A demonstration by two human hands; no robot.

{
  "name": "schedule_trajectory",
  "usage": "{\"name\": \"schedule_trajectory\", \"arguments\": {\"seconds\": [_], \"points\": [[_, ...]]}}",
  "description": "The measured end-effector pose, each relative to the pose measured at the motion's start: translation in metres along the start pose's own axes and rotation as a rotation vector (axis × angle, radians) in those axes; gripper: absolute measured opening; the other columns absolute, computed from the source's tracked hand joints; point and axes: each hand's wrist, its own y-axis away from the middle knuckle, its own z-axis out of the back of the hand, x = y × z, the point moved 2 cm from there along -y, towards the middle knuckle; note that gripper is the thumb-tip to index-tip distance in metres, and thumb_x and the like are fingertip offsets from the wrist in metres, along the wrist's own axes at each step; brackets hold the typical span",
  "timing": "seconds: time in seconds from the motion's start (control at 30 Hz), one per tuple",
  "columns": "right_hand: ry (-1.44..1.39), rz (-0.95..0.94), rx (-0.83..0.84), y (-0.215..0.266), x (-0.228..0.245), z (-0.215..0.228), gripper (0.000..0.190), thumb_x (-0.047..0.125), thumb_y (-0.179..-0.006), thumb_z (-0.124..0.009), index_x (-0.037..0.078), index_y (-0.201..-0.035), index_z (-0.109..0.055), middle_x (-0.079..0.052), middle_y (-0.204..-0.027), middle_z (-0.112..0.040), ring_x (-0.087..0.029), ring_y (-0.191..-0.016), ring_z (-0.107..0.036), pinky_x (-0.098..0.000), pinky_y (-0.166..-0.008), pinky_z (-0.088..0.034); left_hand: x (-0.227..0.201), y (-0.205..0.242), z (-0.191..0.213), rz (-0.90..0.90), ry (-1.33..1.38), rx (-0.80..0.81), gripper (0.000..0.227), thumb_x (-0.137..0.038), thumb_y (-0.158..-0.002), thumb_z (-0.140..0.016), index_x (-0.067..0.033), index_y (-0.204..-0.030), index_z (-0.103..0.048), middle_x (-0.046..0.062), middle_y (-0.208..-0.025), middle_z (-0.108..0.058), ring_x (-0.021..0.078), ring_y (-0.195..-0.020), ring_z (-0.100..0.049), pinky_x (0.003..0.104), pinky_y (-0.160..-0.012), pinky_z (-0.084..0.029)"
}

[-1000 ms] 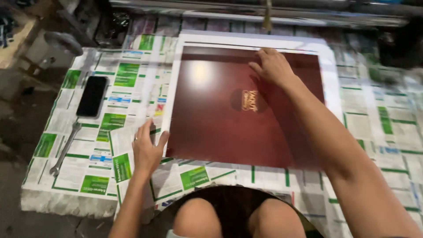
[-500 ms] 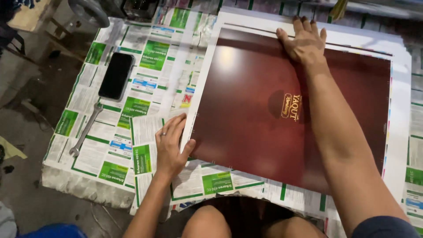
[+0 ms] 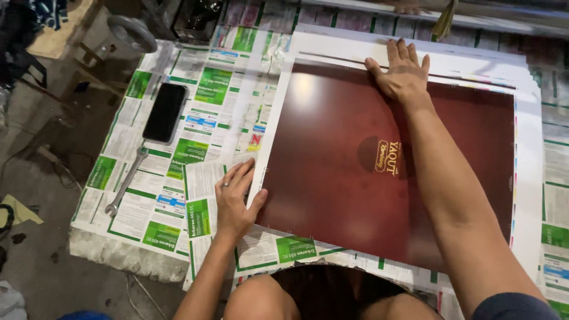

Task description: The person takes a maroon book from a stack and places it on a newspaper-covered surface. They align the book under a machine and repeatedly adjust its position with both hands to ensure it is straight.

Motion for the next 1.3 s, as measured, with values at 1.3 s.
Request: {"name": "schedule_trajectory", "arguments": {"seconds": [1.3], "points": [[-0.124,0.097,-0.214,0.071,-0.017,-0.024,0.085,0.068,-0.100,-0.042,0.022,-0.168,-0.021,-0.019,-0.175,-0.011,-0.036,-0.163,-0.007,-0.0710,-0.124,-0.001,0.017,0.005,-0.007,-0.022,0.020,-0.062,0.053,-0.027,-0.088,-0.071,-0.0095,-0.137,-0.065,0.008,-0.145,-0.062,0.0298,-0.139,-0.050,0.048,-0.114,-0.032]]}}
